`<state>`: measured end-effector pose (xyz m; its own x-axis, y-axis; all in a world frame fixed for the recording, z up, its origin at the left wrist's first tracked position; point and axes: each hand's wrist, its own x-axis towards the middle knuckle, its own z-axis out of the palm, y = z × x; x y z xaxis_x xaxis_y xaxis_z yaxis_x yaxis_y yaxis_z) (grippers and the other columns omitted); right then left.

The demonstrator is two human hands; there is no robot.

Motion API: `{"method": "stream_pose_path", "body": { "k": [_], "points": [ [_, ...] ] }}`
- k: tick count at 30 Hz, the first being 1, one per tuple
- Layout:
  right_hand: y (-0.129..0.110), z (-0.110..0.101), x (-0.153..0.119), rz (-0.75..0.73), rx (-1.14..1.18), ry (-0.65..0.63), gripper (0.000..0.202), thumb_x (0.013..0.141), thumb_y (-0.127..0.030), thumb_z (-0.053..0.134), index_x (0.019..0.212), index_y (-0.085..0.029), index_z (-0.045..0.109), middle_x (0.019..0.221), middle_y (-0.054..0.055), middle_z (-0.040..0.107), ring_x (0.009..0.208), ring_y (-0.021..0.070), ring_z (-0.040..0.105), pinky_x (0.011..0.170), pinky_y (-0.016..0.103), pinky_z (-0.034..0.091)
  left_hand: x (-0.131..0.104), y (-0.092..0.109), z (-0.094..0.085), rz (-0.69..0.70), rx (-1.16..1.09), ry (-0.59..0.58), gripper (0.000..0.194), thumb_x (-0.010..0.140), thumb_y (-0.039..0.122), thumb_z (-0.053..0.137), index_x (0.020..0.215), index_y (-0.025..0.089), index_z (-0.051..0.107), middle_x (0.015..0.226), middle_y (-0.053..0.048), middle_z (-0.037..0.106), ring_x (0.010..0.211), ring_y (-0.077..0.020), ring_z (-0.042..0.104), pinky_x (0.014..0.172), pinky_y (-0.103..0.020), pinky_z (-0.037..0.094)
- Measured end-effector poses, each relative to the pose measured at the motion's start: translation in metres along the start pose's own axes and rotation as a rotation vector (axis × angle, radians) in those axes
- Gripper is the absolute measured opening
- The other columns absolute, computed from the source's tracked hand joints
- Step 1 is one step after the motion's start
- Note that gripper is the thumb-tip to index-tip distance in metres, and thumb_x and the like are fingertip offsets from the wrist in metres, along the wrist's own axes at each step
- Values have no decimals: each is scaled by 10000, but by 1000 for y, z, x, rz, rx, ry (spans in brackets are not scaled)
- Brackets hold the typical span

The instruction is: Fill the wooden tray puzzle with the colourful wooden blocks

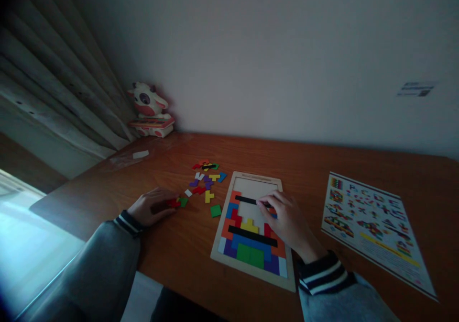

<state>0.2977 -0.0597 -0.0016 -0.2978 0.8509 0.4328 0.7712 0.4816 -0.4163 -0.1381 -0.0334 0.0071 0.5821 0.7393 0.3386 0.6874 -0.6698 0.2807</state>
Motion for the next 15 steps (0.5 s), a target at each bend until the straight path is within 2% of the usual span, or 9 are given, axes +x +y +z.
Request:
{"method": "stream_pose_path", "body": {
  "k": [5, 8, 12, 15],
  "points": [
    [-3, -1, 0, -11, 1, 6, 222, 964, -356, 482, 907, -229, 656, 912, 67, 670, 863, 228, 631, 809, 389, 480, 0, -6, 7, -26, -23, 42, 391, 850, 467, 678, 1155, 222, 671, 1082, -62, 725, 966, -198, 693, 891, -334, 574],
    [-3, -1, 1, -16, 4, 25, 234, 965, -361, 475, 895, -229, 655, 905, 69, 670, 853, 223, 630, 803, 382, 485, 8, -4, 12, 2, -40, 120, 386, 856, 467, 672, 1152, 218, 671, 1106, -66, 722, 980, -199, 702, 901, -333, 580],
    [0, 1, 1, -13, 22, 25, 215, 955, -359, 497, 894, -236, 661, 901, 55, 671, 856, 216, 638, 788, 363, 491, 32, 8, 25, 55, -115, 174, 412, 821, 467, 712, 1154, 228, 672, 1101, -74, 727, 975, -214, 711, 875, -348, 598],
    [1, 2, 2, 10, 43, 18, 211, 949, -366, 504, 890, -241, 664, 902, 52, 669, 853, 219, 640, 796, 370, 491, 55, 23, 38, 100, -176, 183, 358, 826, 394, 728, 1140, 227, 681, 1143, -74, 712, 1053, -213, 686, 940, -366, 575]
  ]
}}
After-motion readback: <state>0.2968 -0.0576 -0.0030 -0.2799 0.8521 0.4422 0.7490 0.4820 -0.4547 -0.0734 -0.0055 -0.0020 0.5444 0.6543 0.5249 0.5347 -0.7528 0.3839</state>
